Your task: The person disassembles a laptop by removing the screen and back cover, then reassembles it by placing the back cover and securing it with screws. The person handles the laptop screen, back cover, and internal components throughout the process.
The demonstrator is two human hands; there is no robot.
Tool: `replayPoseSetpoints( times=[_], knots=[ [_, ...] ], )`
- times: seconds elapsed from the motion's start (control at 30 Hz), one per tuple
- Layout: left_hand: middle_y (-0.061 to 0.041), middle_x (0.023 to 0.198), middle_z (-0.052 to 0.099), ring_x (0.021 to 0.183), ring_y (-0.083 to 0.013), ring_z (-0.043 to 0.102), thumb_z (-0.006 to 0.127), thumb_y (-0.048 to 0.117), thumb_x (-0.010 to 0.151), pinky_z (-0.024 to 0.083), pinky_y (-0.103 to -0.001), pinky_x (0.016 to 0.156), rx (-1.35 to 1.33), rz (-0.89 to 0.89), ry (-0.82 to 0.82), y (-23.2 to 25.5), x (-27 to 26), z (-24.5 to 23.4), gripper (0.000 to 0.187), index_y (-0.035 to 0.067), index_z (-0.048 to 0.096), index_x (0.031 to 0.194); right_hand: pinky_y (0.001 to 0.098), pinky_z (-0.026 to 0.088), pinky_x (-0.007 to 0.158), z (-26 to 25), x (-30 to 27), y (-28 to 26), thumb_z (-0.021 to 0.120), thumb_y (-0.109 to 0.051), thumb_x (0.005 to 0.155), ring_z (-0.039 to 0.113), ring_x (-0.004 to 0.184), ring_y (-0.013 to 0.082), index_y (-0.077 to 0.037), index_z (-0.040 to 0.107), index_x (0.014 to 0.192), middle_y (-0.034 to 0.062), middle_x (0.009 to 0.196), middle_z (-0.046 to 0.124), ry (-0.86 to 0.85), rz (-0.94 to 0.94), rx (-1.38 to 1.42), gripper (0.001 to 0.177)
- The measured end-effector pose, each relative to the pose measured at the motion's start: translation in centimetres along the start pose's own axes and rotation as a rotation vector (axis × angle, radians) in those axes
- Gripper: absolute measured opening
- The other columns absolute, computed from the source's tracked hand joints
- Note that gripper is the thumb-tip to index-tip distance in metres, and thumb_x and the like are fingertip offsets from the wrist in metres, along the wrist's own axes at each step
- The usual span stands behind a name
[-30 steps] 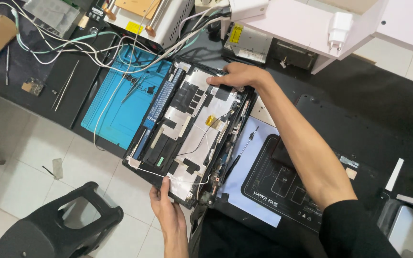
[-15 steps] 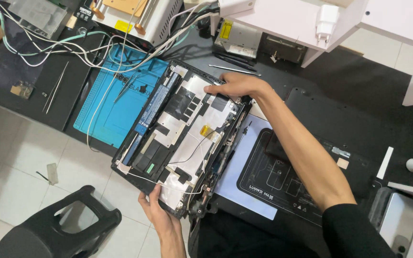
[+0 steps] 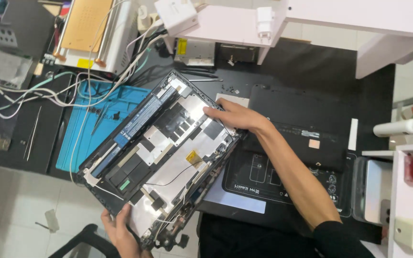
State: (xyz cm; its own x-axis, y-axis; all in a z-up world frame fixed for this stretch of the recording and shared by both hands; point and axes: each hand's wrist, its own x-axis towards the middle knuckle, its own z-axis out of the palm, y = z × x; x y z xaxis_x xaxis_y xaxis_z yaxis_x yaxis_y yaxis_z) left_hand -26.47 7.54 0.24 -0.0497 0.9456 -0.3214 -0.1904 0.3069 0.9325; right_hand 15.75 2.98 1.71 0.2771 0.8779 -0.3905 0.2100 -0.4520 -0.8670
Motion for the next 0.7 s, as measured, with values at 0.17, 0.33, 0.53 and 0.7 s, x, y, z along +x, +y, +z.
replayPoseSetpoints(
  times=[0.17, 0.33, 0.53, 0.7],
  knots=[
    [-0.014, 0.119, 0.066, 0.108, -0.0202, 0.065, 0.066, 0.006, 0.092, 0.049, -0.032, 0.1, 0.184, 0.064, -0.283, -2.5, 6.2, -3.3, 0.046, -0.002, 0.051, 0.135, 0.0337, 0.049, 0.098, -0.9, -7.9, 1.8, 0.052, -0.065, 0.092, 0.064, 0.117, 0.0266, 0.007, 0.051, 0.142, 0.0217, 0.126, 0.066, 0.166, 0.13, 0.173, 0.088],
    [-0.016, 0.12, 0.067, 0.109, -0.0218, 0.066, 0.067, 0.005, 0.089, 0.049, -0.033, 0.1, 0.297, 0.041, -0.466, -2.0, 7.0, -0.1, 0.052, -0.003, 0.052, 0.138, 0.0341, 0.041, 0.112, -0.9, -16.2, 4.5, 0.057, -0.06, 0.09, 0.054, 0.137, 0.0267, 0.006, 0.038, 0.151, 0.0221, 0.147, 0.056, 0.338, 0.206, 0.458, 0.092],
    [-0.017, 0.12, 0.068, 0.107, -0.0225, 0.067, 0.067, 0.002, 0.084, 0.05, -0.035, 0.097, 0.355, -0.02, -0.696, 2.7, 4.8, 8.5, 0.06, -0.005, 0.051, 0.141, 0.0324, 0.045, 0.106, -0.1, -25.3, 4.5, 0.055, -0.046, 0.094, 0.059, 0.129, 0.0222, 0.002, 0.045, 0.149, 0.0188, 0.141, 0.063, 0.504, 0.172, 0.747, 0.073],
    [-0.017, 0.122, 0.068, 0.107, -0.0226, 0.066, 0.068, 0.002, 0.082, 0.049, -0.032, 0.096, 0.522, 0.018, -0.871, 6.2, 3.1, 16.1, 0.072, -0.004, 0.047, 0.151, 0.0313, 0.042, 0.106, 0.5, -31.2, 4.3, 0.05, -0.033, 0.101, 0.054, 0.127, 0.0191, 0.001, 0.048, 0.147, 0.0147, 0.14, 0.06, 0.686, 0.078, 0.929, 0.058]
  ],
)
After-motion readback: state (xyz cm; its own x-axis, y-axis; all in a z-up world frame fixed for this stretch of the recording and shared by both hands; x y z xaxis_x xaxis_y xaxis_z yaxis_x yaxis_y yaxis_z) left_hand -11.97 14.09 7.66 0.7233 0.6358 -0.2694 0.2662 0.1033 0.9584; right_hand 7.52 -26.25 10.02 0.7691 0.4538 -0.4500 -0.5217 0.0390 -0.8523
